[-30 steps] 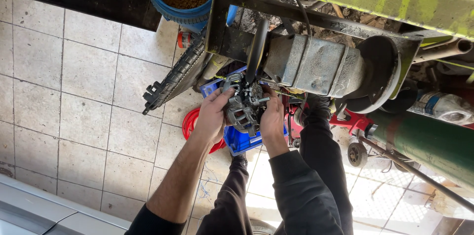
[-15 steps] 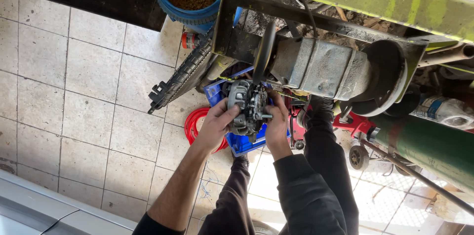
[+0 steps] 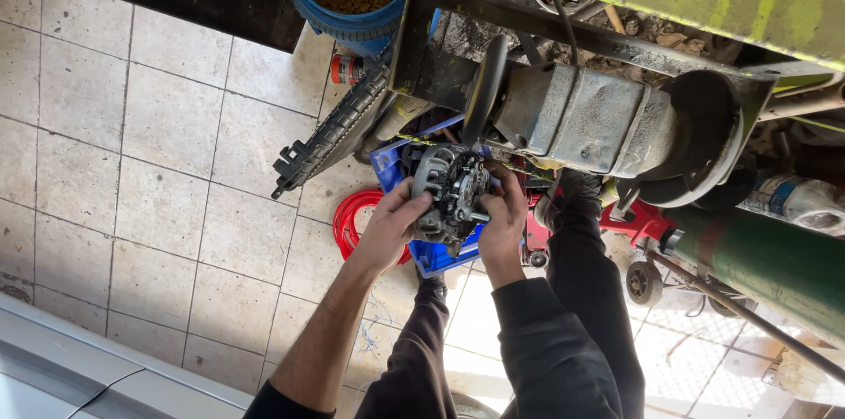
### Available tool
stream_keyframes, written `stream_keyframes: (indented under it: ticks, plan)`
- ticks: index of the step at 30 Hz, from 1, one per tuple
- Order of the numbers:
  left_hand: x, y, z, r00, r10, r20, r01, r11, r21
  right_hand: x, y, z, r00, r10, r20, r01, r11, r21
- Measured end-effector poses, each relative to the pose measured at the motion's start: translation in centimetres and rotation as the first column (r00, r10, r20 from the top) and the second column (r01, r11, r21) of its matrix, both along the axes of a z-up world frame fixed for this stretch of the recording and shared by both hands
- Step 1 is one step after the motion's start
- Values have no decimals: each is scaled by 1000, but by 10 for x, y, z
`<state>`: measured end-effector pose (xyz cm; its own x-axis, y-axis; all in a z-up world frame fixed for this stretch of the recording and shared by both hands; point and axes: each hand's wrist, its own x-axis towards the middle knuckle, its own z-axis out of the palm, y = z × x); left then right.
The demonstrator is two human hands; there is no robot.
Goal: The person handles a metallic mechanical component, rotating it and manipulating its internal parts with both hands. They then pick up a circular copper-wound stator and insert a small metal pin into it, continuing to adjust the component.
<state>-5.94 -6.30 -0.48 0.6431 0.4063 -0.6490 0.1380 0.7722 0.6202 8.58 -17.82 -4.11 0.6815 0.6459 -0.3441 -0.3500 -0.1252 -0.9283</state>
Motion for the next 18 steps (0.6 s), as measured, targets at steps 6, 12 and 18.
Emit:
stream_keyframes:
  ticks: [6,12,18]
  plan:
    - [4,-8,-3,991,131,-20,-132,989,-71,2,0,15,999,8,52,-7,1000,-20]
    - [-14,-42,-31,989,146,20,-145,988,-54,5,5,27,947,-87,-308,25,979,-201]
    - [2,-20,9,994,100,45,-97,993,-65,9,-17,-21,902,52,-429,-94,993,-77]
